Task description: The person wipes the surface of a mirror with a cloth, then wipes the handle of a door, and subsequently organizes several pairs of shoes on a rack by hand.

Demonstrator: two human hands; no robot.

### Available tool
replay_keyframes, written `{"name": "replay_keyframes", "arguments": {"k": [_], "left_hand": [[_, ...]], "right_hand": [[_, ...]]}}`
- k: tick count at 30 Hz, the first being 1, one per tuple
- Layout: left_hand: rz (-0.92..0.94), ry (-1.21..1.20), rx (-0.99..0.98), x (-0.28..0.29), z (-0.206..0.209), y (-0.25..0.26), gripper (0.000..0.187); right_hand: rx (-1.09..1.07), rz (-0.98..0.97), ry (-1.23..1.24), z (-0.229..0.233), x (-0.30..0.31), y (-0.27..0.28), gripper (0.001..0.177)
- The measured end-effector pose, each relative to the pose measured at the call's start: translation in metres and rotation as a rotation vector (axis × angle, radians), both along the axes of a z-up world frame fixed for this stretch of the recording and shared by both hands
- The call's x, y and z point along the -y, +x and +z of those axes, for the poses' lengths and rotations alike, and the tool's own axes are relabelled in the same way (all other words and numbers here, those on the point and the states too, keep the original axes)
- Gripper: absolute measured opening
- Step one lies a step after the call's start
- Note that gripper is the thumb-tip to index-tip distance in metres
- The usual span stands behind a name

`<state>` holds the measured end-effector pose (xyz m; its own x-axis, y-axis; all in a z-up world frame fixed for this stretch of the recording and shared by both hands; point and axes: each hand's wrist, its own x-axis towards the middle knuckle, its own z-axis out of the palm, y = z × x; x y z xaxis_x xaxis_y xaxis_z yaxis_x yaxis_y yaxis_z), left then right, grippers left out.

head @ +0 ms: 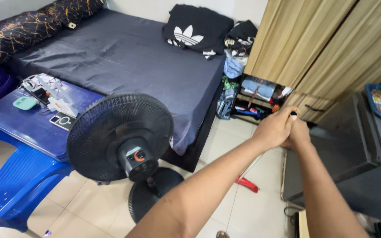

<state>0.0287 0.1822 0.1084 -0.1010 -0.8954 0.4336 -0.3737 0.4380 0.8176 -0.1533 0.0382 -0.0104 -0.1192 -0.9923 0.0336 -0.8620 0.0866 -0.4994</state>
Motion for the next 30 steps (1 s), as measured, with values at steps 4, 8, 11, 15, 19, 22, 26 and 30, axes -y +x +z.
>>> {"name": "replay_keyframes", "arguments": {"k": [4,8,11,15,19,22,26,30], "left_hand": [[-0.02,-0.064,0.038,-0.007,0.007,0.005,0.031],[-0.003,-0.107,0.046,-0.017,0.011,0.001,0.028],[-0.05,-0.028,0.025,-0.023,0.008,-0.005,0.031],[-0.104,-0.004,-0.064,-0.021,-0.007,-0.023,0.029],[-0.132,-0.024,-0.138,-0.011,-0.034,-0.043,0.027],[-0.127,0.097,-0.028,-0.005,-0.051,-0.059,0.027],[-0.117,0.138,-0.11,-0.009,-0.063,-0.094,0.028],[-0.056,0.078,-0.247,-0.017,-0.065,-0.122,0.025]], "right_hand": [[0.146,-0.058,-0.029,0.033,-0.043,0.02,0.047],[0.109,-0.045,-0.06,0.055,-0.073,0.026,0.048],[0.059,-0.01,-0.115,0.05,-0.076,0.015,0.047],[0.244,-0.166,-0.093,0.03,-0.073,-0.002,0.042],[0.214,-0.165,-0.164,-0.001,-0.073,-0.022,0.038],[0.154,-0.18,-0.197,-0.019,-0.074,-0.037,0.036],[0.145,-0.202,-0.127,-0.029,-0.078,-0.063,0.038],[-0.051,0.064,-0.164,-0.061,-0.058,-0.105,0.042]]}}
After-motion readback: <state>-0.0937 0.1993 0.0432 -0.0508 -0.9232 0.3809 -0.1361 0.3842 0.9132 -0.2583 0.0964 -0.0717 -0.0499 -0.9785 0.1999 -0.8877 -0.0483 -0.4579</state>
